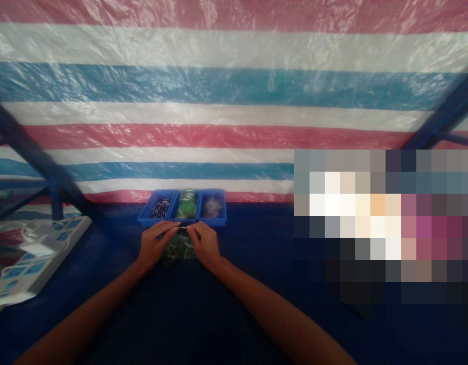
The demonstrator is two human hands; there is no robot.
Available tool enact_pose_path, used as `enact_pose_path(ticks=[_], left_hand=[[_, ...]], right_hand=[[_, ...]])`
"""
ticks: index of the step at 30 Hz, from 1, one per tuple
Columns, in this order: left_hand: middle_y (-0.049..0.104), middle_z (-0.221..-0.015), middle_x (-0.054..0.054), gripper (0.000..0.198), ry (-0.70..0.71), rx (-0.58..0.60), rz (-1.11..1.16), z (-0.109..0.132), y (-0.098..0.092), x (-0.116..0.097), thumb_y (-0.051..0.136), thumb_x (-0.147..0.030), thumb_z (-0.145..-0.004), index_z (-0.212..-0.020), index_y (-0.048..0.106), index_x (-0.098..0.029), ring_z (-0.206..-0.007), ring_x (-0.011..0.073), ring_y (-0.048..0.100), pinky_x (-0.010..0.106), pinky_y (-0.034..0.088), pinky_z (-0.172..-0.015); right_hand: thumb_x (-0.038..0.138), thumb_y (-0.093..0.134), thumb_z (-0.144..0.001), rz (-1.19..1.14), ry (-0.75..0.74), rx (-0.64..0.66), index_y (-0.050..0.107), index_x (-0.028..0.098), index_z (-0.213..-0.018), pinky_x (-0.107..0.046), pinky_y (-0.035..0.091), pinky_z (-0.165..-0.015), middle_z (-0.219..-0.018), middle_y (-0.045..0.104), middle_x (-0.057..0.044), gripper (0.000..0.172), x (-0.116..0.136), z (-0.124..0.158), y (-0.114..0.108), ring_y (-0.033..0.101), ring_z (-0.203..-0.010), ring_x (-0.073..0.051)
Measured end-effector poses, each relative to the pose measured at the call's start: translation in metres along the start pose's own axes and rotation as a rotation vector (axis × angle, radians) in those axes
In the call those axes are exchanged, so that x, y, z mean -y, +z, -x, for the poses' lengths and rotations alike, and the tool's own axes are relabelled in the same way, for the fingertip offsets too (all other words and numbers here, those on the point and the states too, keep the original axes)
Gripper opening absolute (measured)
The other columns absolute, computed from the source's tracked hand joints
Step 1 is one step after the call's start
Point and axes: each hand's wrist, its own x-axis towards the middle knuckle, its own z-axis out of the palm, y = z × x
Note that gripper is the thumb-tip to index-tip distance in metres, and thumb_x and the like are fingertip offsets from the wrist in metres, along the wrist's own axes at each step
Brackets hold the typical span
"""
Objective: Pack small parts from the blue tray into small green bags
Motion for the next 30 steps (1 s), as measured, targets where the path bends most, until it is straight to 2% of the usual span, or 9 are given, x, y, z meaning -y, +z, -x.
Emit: enact_pose_path(ticks=[5, 9, 14, 17, 19, 23, 25, 27, 30], left_hand=[[0.070, -0.094, 0.005, 0.024, -0.169, -0.038, 0.109, 0.001, 0.000, -0.005, 0.048, -0.031, -0.090, -0.101, 0.065, -0.018, -0.070, 0.0141, 0.065, 0.026, 0.053, -0.065], [0.070, -0.096, 0.006, 0.022, -0.183, -0.069, 0.196, 0.002, 0.003, -0.007, 0.047, -0.031, -0.090, -0.097, 0.062, -0.016, -0.074, 0.0153, 0.066, 0.026, 0.054, -0.065], [0.068, -0.083, 0.004, 0.021, -0.217, -0.060, 0.219, 0.001, 0.008, -0.008, 0.044, -0.030, -0.092, -0.093, 0.059, -0.015, -0.070, 0.0134, 0.065, 0.024, 0.052, -0.064], [0.066, -0.076, 0.002, 0.022, -0.204, -0.036, 0.129, 0.000, 0.010, -0.005, 0.042, -0.029, -0.093, -0.097, 0.059, -0.015, -0.062, 0.0114, 0.062, 0.023, 0.049, -0.062], [0.066, -0.079, 0.002, 0.026, -0.169, -0.014, 0.039, 0.000, 0.011, -0.003, 0.040, -0.029, -0.093, -0.106, 0.058, -0.016, -0.064, 0.0121, 0.061, 0.024, 0.049, -0.066], [0.066, -0.106, 0.007, 0.031, -0.025, 0.049, -0.089, 0.001, 0.011, 0.001, 0.036, -0.027, -0.094, -0.114, 0.059, -0.018, -0.094, 0.0173, 0.062, 0.031, 0.047, -0.087], [0.065, -0.111, 0.007, 0.031, 0.023, 0.073, -0.106, 0.001, 0.012, 0.002, 0.036, -0.026, -0.094, -0.115, 0.059, -0.018, -0.103, 0.0183, 0.059, 0.033, 0.045, -0.092], [0.066, -0.107, 0.007, 0.029, 0.024, 0.058, -0.103, 0.002, 0.012, 0.003, 0.040, -0.027, -0.093, -0.113, 0.059, -0.019, -0.098, 0.0177, 0.061, 0.031, 0.047, -0.087], [0.068, -0.087, 0.004, 0.020, -0.004, -0.007, -0.090, 0.003, 0.012, 0.005, 0.050, -0.032, -0.088, -0.093, 0.064, -0.018, -0.077, 0.0154, 0.063, 0.026, 0.050, -0.072]], right_hand=[[0.029, 0.039, -0.094, -0.024, 0.027, -0.046, 0.065, 0.017, -0.088, -0.026, 0.042, -0.069, -0.080, 0.065, -0.005, 0.029, 0.002, 0.000, -0.001, 0.058, -0.073, -0.016], [0.029, 0.038, -0.094, -0.046, 0.035, -0.070, 0.065, 0.017, -0.089, -0.026, 0.042, -0.069, -0.079, 0.064, -0.004, 0.030, 0.003, 0.001, -0.001, 0.058, -0.073, -0.016], [0.028, 0.037, -0.094, -0.050, 0.028, -0.078, 0.065, 0.018, -0.086, -0.026, 0.042, -0.069, -0.077, 0.064, -0.004, 0.030, 0.004, 0.001, -0.002, 0.058, -0.073, -0.016], [0.028, 0.037, -0.094, -0.056, 0.026, -0.071, 0.064, 0.017, -0.086, -0.026, 0.042, -0.069, -0.077, 0.064, -0.004, 0.031, 0.004, 0.001, -0.003, 0.058, -0.073, -0.016], [0.028, 0.038, -0.094, -0.059, 0.028, -0.071, 0.065, 0.017, -0.086, -0.026, 0.042, -0.070, -0.078, 0.064, -0.004, 0.030, 0.004, 0.001, -0.003, 0.058, -0.073, -0.016], [0.028, 0.038, -0.094, -0.057, 0.031, -0.082, 0.065, 0.018, -0.087, -0.027, 0.043, -0.071, -0.079, 0.065, -0.004, 0.030, 0.005, 0.001, -0.003, 0.059, -0.075, -0.016], [0.028, 0.038, -0.094, -0.062, 0.029, -0.084, 0.065, 0.018, -0.087, -0.027, 0.043, -0.071, -0.079, 0.064, -0.004, 0.030, 0.006, 0.001, -0.003, 0.059, -0.075, -0.016], [0.028, 0.037, -0.094, -0.065, 0.028, -0.087, 0.065, 0.017, -0.087, -0.027, 0.043, -0.070, -0.078, 0.064, -0.004, 0.030, 0.007, 0.001, -0.004, 0.059, -0.073, -0.016], [0.029, 0.037, -0.094, -0.057, 0.034, -0.095, 0.065, 0.017, -0.086, -0.027, 0.042, -0.069, -0.076, 0.063, -0.004, 0.032, 0.007, 0.001, -0.004, 0.058, -0.072, -0.016]])
